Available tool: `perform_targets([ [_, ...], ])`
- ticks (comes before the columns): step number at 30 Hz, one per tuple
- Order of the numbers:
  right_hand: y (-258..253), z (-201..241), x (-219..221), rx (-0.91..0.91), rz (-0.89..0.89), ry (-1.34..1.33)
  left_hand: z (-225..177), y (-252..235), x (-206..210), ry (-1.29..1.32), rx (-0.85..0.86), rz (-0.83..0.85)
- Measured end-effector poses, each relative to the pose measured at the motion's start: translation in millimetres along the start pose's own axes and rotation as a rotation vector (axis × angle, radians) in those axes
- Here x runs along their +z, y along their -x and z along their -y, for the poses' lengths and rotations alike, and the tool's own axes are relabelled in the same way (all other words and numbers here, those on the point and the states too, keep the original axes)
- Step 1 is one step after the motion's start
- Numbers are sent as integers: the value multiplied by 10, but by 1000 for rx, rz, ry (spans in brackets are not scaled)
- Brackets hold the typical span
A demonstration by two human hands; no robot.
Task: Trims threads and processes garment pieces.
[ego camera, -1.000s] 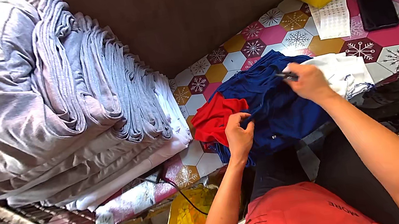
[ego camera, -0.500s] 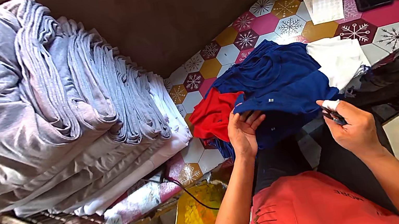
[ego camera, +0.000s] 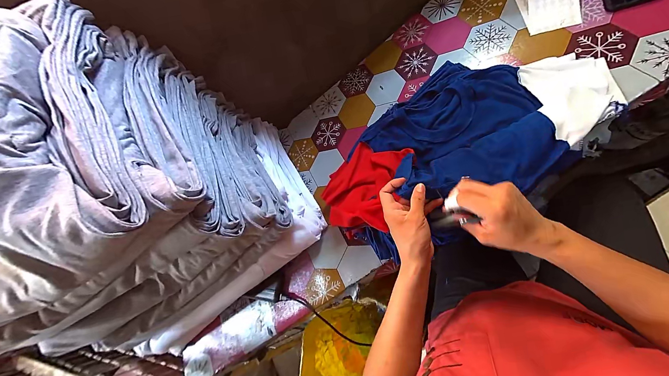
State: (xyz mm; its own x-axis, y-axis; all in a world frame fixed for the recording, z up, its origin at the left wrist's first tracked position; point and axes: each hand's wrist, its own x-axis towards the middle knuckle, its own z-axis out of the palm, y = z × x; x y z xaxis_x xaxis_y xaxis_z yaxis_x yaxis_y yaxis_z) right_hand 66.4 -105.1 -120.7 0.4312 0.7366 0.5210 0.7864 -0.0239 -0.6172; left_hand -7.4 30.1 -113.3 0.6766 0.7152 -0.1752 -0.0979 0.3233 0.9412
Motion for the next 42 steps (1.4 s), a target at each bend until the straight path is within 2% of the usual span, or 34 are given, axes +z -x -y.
perform_targets([
  [2,157,119,-107,38,242,-152,-22,-30,-11,-37,2,-25],
  [3,195,137,-152,90,309,-213,-24,-33,-20,-47,-1,-30],
  [4,212,132,-177,156,293,-243,-22,-30,-26,-47,-2,-33],
  [8,47,27,-106,382,-133,-124,-26,-6,1,-8,-20,-25],
  [14,-134,-54,83,200,-225,175,-30,16,17,-7,-17,19],
  [16,-71,61,33,242,-125,135,-11,-1,9,-19,-3,20],
  [19,40,227,-176,418,314,-216,2,-18,-2,-18,0,18],
  [20,75,229,-184,441,319,-287,-4,-19,-4,-21,-3,16],
  [24,54,164,-104,566,-130,-244,-48,33,-4,-43,-16,11],
  [26,-19,142,-54,577,-218,-166,-80,69,-2,-26,-22,17],
  [31,-81,166,114,486,-218,27,-58,138,-36,-29,28,86],
  [35,-114,206,52,652,-108,-228,18,139,-117,-165,105,139],
  [39,-52,161,107,522,-119,-204,5,94,-185,-322,7,220],
  [42,-17,128,61,539,-53,-330,-45,69,-159,-272,-90,204],
])
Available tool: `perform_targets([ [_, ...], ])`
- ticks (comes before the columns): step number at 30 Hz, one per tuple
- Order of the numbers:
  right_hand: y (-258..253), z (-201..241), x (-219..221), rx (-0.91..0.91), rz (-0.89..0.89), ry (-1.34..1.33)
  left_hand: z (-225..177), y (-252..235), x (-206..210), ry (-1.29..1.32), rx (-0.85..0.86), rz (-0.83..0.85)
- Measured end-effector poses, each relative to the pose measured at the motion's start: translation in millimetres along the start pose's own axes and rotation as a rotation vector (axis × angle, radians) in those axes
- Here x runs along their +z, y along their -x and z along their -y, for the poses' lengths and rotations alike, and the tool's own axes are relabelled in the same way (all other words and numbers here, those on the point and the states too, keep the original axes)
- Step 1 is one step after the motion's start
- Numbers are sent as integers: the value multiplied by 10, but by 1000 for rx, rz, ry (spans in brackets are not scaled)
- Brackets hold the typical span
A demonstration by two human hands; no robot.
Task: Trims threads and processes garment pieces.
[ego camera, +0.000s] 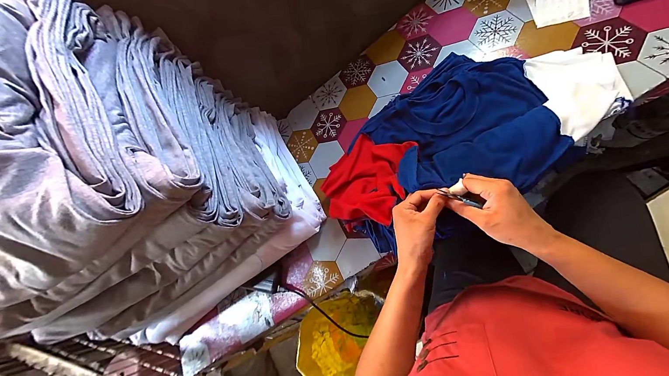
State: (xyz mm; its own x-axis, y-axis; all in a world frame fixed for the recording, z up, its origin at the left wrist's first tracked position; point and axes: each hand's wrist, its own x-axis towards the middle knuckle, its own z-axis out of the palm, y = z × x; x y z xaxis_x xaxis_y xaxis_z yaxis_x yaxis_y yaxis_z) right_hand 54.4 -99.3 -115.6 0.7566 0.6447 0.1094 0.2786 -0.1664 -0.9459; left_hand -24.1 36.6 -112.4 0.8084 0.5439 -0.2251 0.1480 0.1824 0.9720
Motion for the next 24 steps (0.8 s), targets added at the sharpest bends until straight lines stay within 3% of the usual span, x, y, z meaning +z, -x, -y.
perform_targets([
  [3,8,7,-143,152,108,-264,-56,4,15,37,-19,-11],
  [7,-4,-90,-307,263,182,-416,-42,10,12,5,14,-17],
  [15,-31,-50,-350,349,196,-487,44,-18,97,-115,114,-118],
  [24,-130,-100,-325,509,396,-559,48,49,-23,-158,148,-71],
])
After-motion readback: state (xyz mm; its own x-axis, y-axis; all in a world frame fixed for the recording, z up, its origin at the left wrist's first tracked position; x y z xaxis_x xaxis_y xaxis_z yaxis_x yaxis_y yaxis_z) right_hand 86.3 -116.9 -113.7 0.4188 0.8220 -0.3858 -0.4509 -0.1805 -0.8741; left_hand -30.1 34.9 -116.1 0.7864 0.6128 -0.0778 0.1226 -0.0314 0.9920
